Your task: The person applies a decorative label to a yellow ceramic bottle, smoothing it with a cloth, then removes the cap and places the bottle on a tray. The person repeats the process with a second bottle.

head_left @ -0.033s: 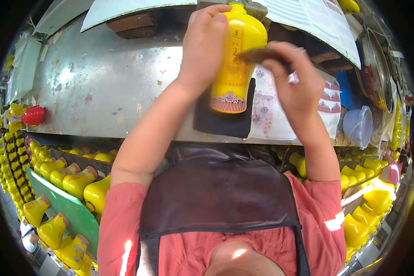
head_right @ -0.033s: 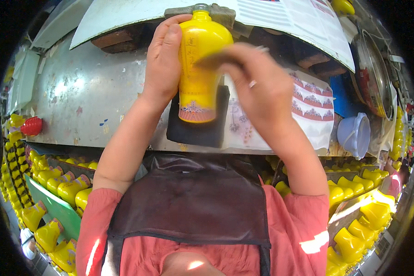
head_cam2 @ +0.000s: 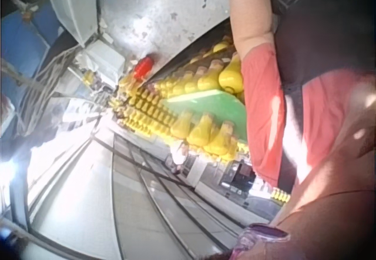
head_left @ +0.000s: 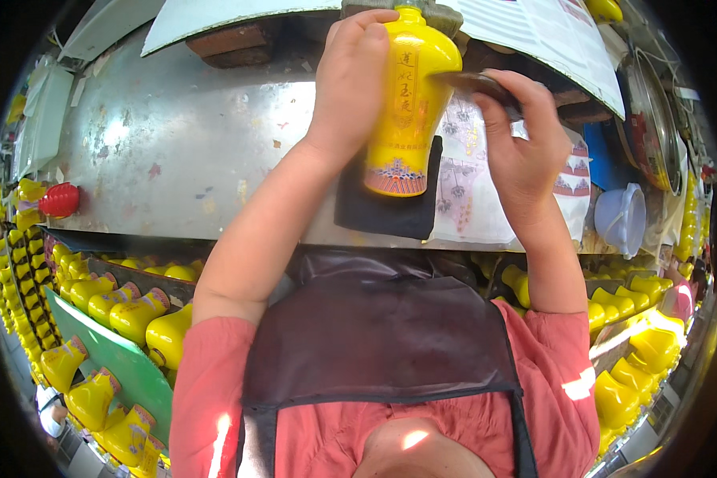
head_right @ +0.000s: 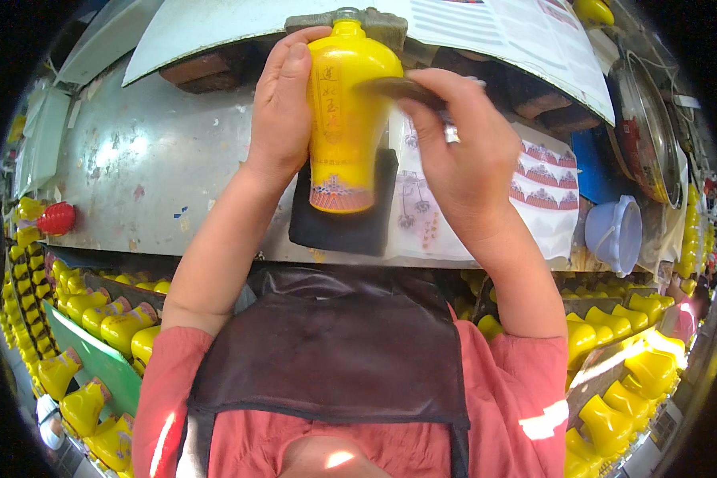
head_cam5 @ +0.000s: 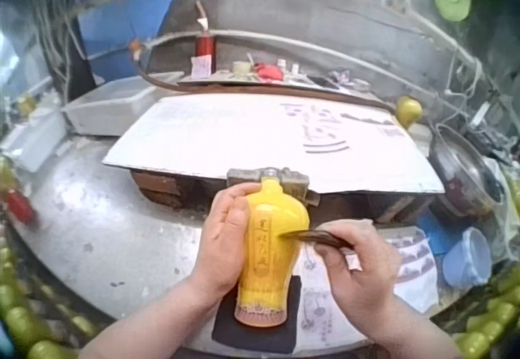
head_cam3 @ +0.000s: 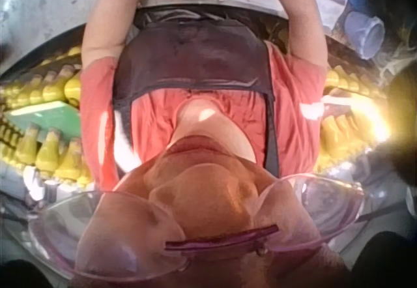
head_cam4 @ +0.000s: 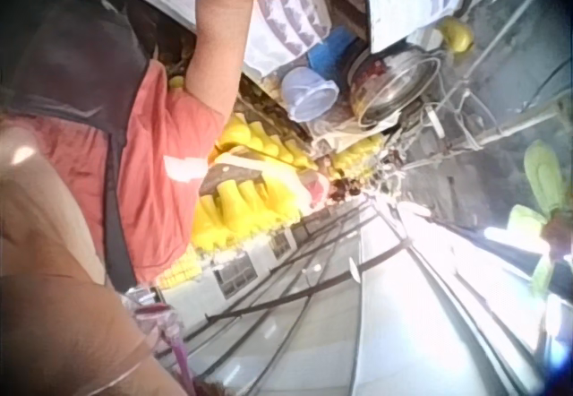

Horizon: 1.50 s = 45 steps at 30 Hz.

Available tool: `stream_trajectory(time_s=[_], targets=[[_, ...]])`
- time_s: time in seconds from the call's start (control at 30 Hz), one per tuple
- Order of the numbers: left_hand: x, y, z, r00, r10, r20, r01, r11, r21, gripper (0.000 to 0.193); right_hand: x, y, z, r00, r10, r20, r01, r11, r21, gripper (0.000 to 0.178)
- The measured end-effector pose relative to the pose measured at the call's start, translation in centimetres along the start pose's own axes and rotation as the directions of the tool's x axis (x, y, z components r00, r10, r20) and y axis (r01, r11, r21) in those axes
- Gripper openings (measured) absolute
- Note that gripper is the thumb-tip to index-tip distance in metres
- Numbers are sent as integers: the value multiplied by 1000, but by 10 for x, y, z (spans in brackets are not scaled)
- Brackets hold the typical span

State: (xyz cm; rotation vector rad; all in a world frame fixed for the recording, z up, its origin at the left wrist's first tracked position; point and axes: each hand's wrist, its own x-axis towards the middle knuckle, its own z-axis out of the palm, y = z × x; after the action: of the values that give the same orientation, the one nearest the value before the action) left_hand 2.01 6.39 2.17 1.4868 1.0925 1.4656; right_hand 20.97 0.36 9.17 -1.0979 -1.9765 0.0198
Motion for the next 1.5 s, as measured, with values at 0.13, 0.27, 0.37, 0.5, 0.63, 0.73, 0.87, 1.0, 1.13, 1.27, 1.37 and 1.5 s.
stream_trajectory(time_s=[0.13, 0.27, 0.37, 0.5, 0.63, 0.73, 0.87, 1.0, 1.13, 1.27, 1.37, 1.5], targets=[[1, -4, -3, 1000, 20, 3, -20, 997, -68, 44, -28, 11, 15, 963, -267, 31, 264, 961, 77, 24], [-4, 2, 1, 998, -70, 0, 68, 974, -216, 44, -63, -6, 7, 924, -302, 235, 190, 895, 404, 29], [-12, 13, 4, 984, -176, 6, 168, 930, -326, 42, -61, -9, 1, 974, 54, 221, -144, 899, 414, 26], [-16, 20, 7, 986, -163, -20, 158, 977, -142, 41, -38, 5, 19, 825, 551, 124, -559, 762, 327, 26], [-15, 17, 7, 1000, 2, -27, 0, 998, 67, 41, -36, 7, 26, 847, 530, -39, -445, 748, 493, 28], [-14, 12, 3, 999, 30, -13, -29, 996, 82, 43, -40, 4, 20, 949, 300, 98, -309, 825, 474, 26], [-18, 8, -11, 1000, -20, 16, 21, 1000, -14, 47, -32, 17, 12, 789, 521, 326, -564, 405, 719, 27], [-38, 4, -12, 991, 131, -4, -123, 943, 311, 60, -32, 25, 20, 666, 593, 452, -746, 532, 400, 47], [-52, -1, -10, 988, 127, 88, -151, 915, 374, 78, -42, 20, 37, 641, 517, 567, -762, 514, 393, 63], [-52, -5, -9, 994, 5, 112, -31, 973, 229, 85, -46, 25, 42, 665, 467, 583, -732, 565, 382, 65], [-51, -5, -9, 990, -25, 135, 2, 987, 163, 86, -46, 30, 38, 683, 438, 585, -706, 601, 375, 64], [-51, -5, -10, 987, -50, 151, 30, 991, 129, 85, -44, 30, 36, 649, 410, 641, -747, 502, 435, 63]])
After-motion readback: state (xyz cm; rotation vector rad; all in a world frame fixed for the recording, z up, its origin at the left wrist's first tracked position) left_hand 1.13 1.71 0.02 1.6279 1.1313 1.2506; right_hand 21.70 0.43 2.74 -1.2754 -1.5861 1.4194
